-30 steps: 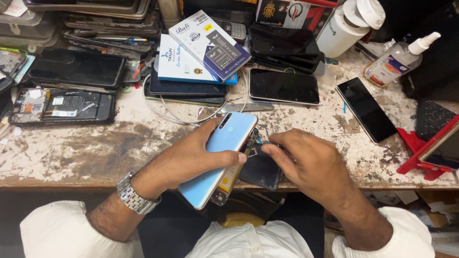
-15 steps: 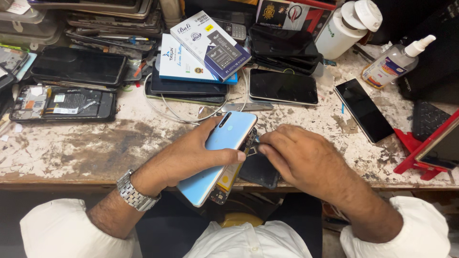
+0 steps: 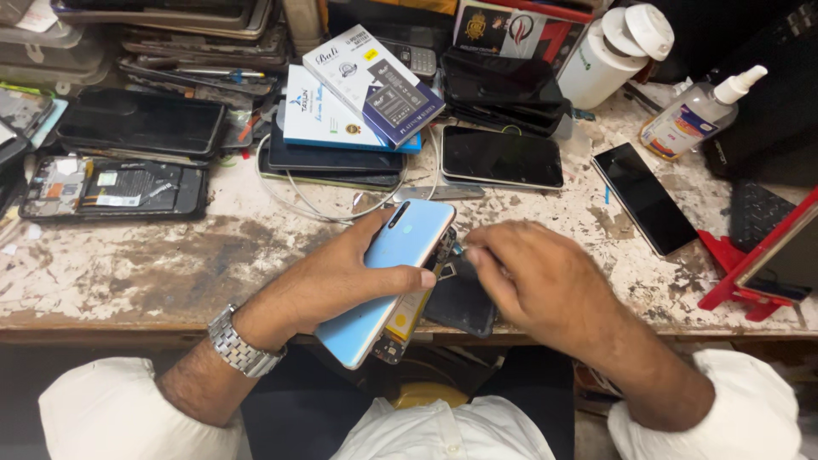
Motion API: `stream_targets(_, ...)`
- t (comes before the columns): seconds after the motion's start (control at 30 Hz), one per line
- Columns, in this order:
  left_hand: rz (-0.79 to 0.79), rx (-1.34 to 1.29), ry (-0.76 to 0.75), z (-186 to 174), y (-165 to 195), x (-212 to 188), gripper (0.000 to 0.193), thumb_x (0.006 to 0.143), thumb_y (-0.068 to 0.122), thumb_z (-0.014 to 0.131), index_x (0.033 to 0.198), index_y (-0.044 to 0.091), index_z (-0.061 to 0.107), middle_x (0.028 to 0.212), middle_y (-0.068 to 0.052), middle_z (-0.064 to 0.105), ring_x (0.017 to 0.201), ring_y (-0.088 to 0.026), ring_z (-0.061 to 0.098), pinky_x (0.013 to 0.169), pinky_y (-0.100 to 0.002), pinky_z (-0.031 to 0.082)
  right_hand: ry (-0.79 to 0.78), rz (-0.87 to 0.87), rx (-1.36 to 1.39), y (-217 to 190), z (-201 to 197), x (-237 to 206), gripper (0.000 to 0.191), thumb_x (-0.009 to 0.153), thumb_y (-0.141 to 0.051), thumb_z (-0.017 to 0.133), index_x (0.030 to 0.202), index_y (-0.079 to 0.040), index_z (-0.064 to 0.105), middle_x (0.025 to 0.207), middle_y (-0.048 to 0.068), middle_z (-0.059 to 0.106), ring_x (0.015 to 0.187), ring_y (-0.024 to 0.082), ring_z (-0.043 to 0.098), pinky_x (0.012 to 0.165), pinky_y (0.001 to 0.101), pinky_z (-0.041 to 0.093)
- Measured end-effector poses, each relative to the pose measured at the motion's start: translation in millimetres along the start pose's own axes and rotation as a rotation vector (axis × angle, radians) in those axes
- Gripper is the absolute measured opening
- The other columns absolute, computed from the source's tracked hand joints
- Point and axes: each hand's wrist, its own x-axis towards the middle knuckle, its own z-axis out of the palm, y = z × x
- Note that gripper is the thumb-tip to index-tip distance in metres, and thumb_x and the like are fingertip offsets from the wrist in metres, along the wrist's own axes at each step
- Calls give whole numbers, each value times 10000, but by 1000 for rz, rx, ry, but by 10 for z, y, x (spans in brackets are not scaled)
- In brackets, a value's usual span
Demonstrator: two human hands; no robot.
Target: The person disassembles a light blue smartphone, removes the old battery, and installs a new one. They use a screwdriver and a prying tool to open the device, disconnect the battery connector, and secure the new battery before reattaching the internal bracket.
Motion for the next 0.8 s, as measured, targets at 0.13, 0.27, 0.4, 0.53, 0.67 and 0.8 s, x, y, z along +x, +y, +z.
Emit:
stream_targets(0.13,-16,7,-5,-11,-4,7,1136,607,533,756,1535,21,348,1246,-214,690,1003,-265,754,781,-329,606,104,-8,-23,45,60,-25,421,884,-214,753,1197,18,594,1013,176,658,930,333,668,796,447,538)
stream_targets(0.27,-24,28,11,-16,11,21,1150,618,536,782,1533,2,335,1270,-228,657,1029,-254,743,806,-324,605,129,-87,-9,40,55,-14,232,946,-135,683,1144,-39,607,1055,140,685,994,318,687,852,422,554)
stream_targets(0.4,-21,-8,5,-4,12,17,1142,615,528,777,1535,9,343,1266,-221,672,1021,-253,748,795,-321,605,111,27,32,17,18,-6,230,933,-163,701,1109,-28,643,1034,143,704,943,310,701,807,408,561)
stream_targets(0.53,-63,28,22,9,9,21,1102,611,524,760,1513,15,386,1220,-218,701,989,-258,751,784,-321,600,128,-152,70,16,20,-28,183,854,-49,650,1031,-6,624,1069,145,672,1059,316,664,884,401,549)
stream_targets(0.67,-9,-14,4,24,15,25,1101,645,518,773,1519,-8,357,1232,-210,687,1013,-247,745,794,-316,605,-13,284,134,37,65,-61,201,916,-174,739,1090,-98,671,1063,49,708,937,217,723,830,344,592)
stream_targets(0.8,-37,29,22,23,19,16,1078,636,515,762,1504,-4,388,1208,-205,702,995,-243,744,785,-310,598,103,-43,132,67,46,-127,162,852,-34,707,1007,-43,659,1086,101,687,1055,259,690,892,359,573)
